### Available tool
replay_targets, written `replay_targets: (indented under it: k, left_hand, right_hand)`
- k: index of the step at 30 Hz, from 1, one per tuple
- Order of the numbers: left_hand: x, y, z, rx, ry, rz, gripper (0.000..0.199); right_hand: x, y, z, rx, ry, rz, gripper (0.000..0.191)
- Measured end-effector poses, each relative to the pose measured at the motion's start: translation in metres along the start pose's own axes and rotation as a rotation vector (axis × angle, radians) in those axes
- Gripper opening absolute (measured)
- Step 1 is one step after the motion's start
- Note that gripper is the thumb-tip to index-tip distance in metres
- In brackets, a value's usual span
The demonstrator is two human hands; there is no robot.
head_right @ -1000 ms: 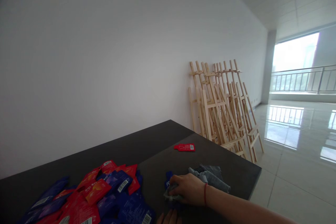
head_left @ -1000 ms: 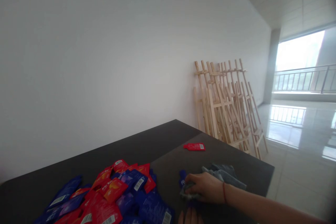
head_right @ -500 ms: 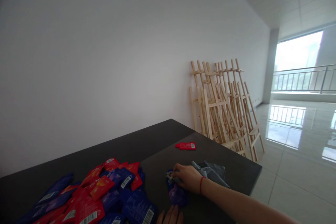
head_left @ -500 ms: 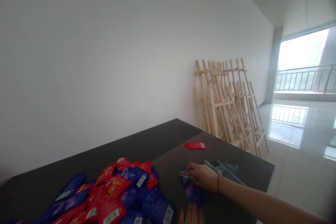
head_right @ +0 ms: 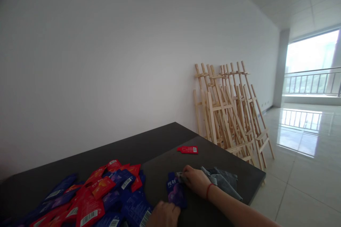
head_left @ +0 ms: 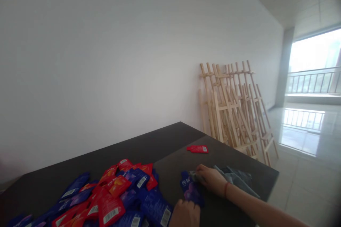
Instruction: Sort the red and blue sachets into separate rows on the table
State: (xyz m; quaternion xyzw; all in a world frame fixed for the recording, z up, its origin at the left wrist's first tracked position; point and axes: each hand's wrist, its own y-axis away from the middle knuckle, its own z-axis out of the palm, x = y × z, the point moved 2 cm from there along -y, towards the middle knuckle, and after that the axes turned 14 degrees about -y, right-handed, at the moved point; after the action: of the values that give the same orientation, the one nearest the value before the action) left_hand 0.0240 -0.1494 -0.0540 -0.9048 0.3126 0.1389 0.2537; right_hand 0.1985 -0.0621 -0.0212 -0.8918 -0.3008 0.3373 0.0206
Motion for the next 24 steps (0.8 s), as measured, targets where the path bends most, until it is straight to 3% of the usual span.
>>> replay_targets:
  k: [4, 7, 10, 13, 15, 18, 24]
  left_hand:
    - [-0.02, -0.038, -0.032, -0.17, 0.059, 0.241, 0.027]
    - [-0.025, -0.056, -0.038, -0.204, 0.012, 0.45, 0.035]
    - [-0.03, -0.065, -0.036, -0.157, -0.096, 0.557, 0.02]
    - [-0.038, -0.068, -0.048, -0.005, -0.165, 0.597, 0.004]
    - [-0.043, -0.064, -0.06, 0.093, -0.189, 0.56, 0.014]
    - [-0.042, -0.05, -0.066, 0.182, -0.2, 0.386, 0.014]
    - [-0.009, 0.008, -0.024, 0.386, -0.197, 0.018, 0.022]
  right_hand:
    - [0.013, -0.017, 0.001, 0.098, -0.04, 0.084, 0.023]
    - [0.015, -0.015, 0.004, 0.137, -0.05, 0.102, 0.02]
    - [0.011, -0.011, 0.005, 0.151, -0.049, 0.091, 0.019]
    - [0.007, -0.01, 0.004, 0.144, -0.045, 0.073, 0.018]
    - [0.006, -0.009, 0.004, 0.139, -0.039, 0.066, 0.018]
    - [0.004, -0.008, 0.004, 0.124, -0.025, 0.05, 0.02]
    - [-0.003, -0.006, 0.001, 0.051, 0.004, -0.016, 0.026]
